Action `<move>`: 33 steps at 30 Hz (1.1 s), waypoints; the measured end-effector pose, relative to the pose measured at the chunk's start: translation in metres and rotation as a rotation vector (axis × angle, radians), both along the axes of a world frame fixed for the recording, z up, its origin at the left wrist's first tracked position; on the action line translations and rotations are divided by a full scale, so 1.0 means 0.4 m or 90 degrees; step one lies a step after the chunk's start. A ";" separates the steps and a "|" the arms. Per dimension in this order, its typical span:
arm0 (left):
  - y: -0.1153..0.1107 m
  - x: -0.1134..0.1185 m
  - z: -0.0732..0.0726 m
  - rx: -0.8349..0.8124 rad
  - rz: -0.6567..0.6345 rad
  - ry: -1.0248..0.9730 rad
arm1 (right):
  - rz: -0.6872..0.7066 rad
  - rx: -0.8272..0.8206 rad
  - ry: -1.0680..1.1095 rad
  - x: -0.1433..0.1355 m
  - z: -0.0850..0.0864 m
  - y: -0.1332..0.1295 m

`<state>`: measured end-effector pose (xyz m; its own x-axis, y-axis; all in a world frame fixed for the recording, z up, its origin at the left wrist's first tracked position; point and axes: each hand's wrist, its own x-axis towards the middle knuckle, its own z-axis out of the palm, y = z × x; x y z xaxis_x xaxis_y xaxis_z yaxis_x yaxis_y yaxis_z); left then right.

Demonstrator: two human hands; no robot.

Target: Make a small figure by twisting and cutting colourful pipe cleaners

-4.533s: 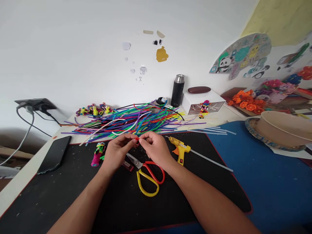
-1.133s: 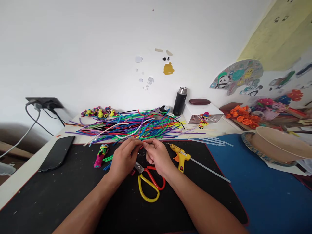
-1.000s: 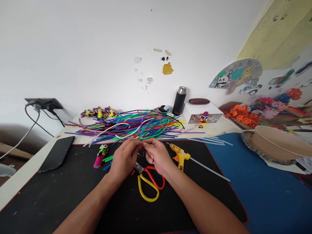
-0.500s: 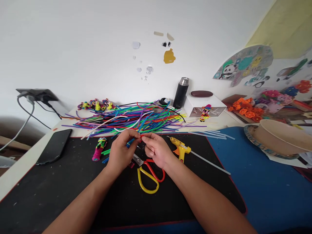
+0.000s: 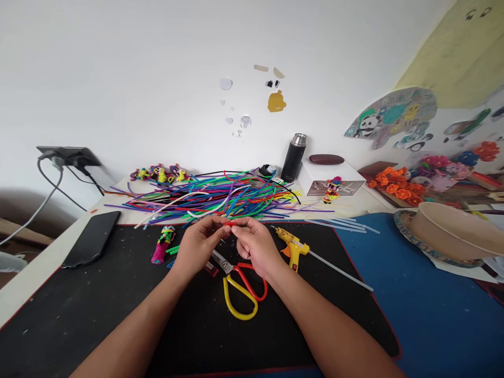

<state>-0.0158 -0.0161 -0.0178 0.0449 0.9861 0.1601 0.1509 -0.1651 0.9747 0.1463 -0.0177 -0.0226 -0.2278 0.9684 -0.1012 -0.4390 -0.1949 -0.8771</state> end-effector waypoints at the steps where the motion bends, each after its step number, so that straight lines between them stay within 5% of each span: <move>1: 0.001 0.000 -0.002 -0.008 0.002 -0.011 | -0.002 0.002 -0.004 -0.001 0.001 -0.001; 8: -0.005 0.007 -0.001 -0.006 0.005 -0.061 | -0.012 0.011 -0.004 -0.005 0.007 -0.006; 18: -0.016 0.006 -0.011 0.113 0.071 0.141 | 0.030 -0.079 0.133 -0.008 -0.008 -0.001; 33: -0.003 0.014 0.025 -0.054 0.051 -0.236 | 0.022 -0.023 0.069 0.010 0.024 -0.007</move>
